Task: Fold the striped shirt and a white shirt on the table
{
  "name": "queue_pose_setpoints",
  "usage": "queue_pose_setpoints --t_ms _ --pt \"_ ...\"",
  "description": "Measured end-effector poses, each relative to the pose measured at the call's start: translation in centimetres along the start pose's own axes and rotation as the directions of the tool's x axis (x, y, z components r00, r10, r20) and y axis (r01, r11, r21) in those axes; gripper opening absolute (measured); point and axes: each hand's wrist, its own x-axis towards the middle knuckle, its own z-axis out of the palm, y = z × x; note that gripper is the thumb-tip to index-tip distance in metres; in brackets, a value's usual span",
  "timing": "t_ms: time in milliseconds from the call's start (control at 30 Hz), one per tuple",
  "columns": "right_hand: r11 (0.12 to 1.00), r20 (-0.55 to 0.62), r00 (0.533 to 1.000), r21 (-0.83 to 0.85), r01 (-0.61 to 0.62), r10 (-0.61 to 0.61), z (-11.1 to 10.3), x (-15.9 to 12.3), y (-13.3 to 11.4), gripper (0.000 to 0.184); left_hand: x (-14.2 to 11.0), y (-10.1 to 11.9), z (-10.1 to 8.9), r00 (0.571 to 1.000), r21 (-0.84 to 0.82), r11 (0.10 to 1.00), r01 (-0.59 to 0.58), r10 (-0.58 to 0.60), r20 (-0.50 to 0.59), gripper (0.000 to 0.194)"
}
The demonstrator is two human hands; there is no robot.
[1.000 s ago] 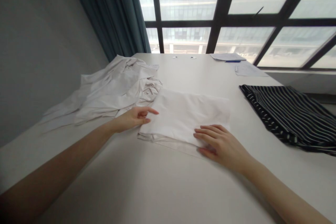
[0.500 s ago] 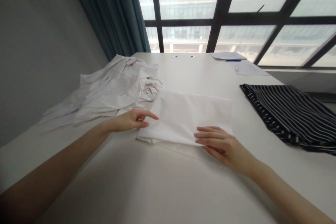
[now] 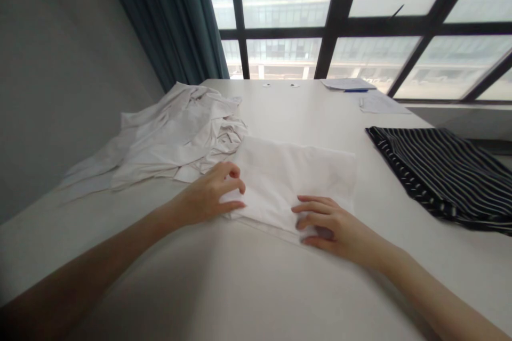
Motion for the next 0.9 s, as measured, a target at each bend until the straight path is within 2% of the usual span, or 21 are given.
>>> queue_pose_setpoints --t_ms 33,100,233,333,467,633,700,767,900 --pt "1.000 -0.004 1.000 -0.005 -0.010 0.010 0.1 0.1 -0.1 0.020 0.0 0.4 0.0 0.996 0.001 0.998 -0.055 0.055 0.073 0.025" --pt "1.000 -0.017 1.000 -0.018 -0.024 0.023 0.2 0.2 -0.4 0.019 0.1 0.8 0.1 0.979 0.009 0.996 -0.090 0.086 0.185 0.027" --pt "0.998 -0.064 0.998 -0.057 0.013 -0.017 0.5 0.3 -0.7 0.010 0.3 0.7 0.0 0.966 0.036 0.995 -0.091 0.079 0.246 0.018" --pt "0.998 -0.104 0.994 -0.055 0.042 -0.047 0.5 0.2 -1.0 0.013 0.4 0.6 -0.4 0.957 0.121 0.975 -0.187 0.153 0.244 0.016" --pt "0.998 -0.138 0.990 0.068 0.003 0.006 0.0 0.1 -1.6 0.012 0.4 0.8 -0.9 0.953 0.243 0.933 -0.266 0.216 0.213 0.012" --pt "0.996 -0.032 0.999 0.088 0.011 -0.009 0.0 0.2 -1.7 0.010 0.2 0.4 -0.1 0.949 0.134 0.969 -0.207 0.166 0.267 0.022" --pt "0.996 0.008 1.000 0.081 0.022 -0.023 0.3 0.3 -1.5 0.010 0.1 0.1 0.6 0.950 0.120 0.969 -0.216 0.180 0.256 0.025" --pt "0.994 0.003 1.000 0.107 0.002 -0.003 0.4 0.3 -1.2 0.012 0.1 -0.2 1.2 0.943 0.153 0.947 -0.282 0.244 0.226 0.023" --pt "0.980 -0.097 0.993 0.193 -0.046 0.065 0.2 0.1 -0.8 0.017 0.0 -0.4 1.7 0.906 0.231 0.879 -0.417 0.382 0.183 0.017"
